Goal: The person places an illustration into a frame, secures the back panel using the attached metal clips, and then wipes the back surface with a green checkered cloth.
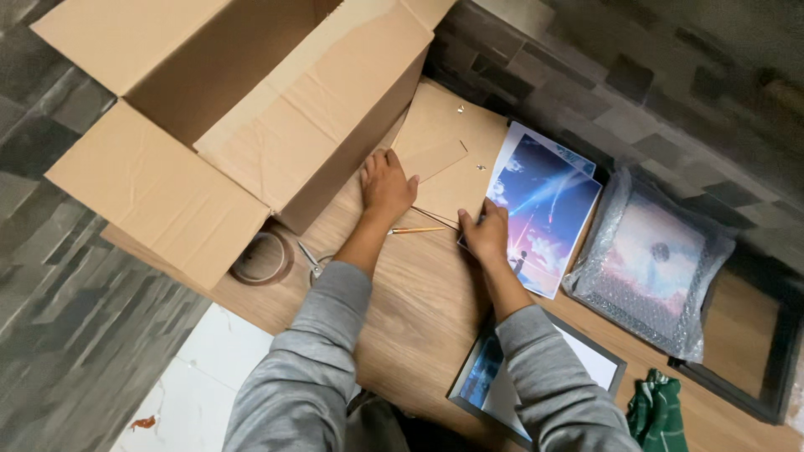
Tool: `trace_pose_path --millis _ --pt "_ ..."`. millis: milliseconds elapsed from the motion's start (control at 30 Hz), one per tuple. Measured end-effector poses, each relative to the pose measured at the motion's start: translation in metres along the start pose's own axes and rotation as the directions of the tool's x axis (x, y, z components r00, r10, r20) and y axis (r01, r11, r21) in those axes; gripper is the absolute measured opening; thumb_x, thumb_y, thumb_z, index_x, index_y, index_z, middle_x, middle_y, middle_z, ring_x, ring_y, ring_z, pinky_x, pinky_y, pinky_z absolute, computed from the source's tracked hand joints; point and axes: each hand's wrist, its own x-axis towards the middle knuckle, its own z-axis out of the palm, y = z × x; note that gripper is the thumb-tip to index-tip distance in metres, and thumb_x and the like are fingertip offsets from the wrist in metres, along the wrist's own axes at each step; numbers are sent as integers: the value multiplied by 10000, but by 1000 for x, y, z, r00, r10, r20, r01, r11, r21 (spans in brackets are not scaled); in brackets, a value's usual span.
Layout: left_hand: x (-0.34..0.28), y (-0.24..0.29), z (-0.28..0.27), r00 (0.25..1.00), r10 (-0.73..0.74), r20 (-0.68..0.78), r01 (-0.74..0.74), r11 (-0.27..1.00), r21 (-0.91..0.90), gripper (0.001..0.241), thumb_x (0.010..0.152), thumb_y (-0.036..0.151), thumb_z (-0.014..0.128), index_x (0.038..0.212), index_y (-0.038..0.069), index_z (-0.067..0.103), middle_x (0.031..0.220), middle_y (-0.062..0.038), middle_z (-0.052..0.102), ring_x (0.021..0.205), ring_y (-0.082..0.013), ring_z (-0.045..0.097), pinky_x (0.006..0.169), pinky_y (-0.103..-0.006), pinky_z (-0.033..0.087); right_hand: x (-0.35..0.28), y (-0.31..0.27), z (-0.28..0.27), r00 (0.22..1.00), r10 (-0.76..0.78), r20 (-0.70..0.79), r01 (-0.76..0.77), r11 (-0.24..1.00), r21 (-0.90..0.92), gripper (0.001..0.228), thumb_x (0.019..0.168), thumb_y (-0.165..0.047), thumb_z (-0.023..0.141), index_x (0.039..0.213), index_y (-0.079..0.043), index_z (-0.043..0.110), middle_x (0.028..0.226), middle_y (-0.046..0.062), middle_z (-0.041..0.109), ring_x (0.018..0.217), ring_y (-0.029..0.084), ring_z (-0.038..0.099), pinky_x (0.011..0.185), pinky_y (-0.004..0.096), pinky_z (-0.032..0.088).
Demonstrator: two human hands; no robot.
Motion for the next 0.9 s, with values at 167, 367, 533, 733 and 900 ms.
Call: trace_pose_path --millis 167,367,533,733,900 --pt "5 1 -2 996 -78 47 80 996 -44 662 736 368 676 1243 1 459 1190 -156 436 1113 -336 393 908 -496 309 -1 -2 0 999 40 5 -40 999 -10 621 791 -359 682 1288 -45 480 1114 124 491 1070 319 541 869 500 437" --pt "17 -5 8 977 -179 117 198 963 -182 658 712 334 722 1261 70 473 1270 -90 382 1179 -312 325 946 -523 261 5 15 7 996 86 -1 -85 991 101 621 758 -369 722 1264 -95 488 1080 88 521 1028 295 572 854 485 452" --pt "16 -1 -6 957 -241 164 283 904 -320 625 665 345 747 1202 98 547 1239 -80 402 1169 -306 353 909 -486 329 -11 10 2 998 48 42 -64 749 659 575 830 -93 666 1285 13 330 913 163 576 768 222 622 626 280 537" --pt "1 8 -10 949 -197 247 269 914 -303 576 689 376 725 1183 120 579 1287 -105 442 1204 -361 402 937 -491 376 -42 6 -37 992 77 104 -129 511 850 553 872 -33 558 1324 -57 240 1091 189 554 812 225 637 641 285 595" --pt "-26 10 4 984 -74 161 137 893 -429 584 704 418 752 1170 110 581 1138 -92 568 1158 -301 452 902 -440 420 -62 34 -65 995 -3 103 -92 421 903 559 874 -62 575 1333 -87 257 1016 155 565 776 253 658 643 326 607"
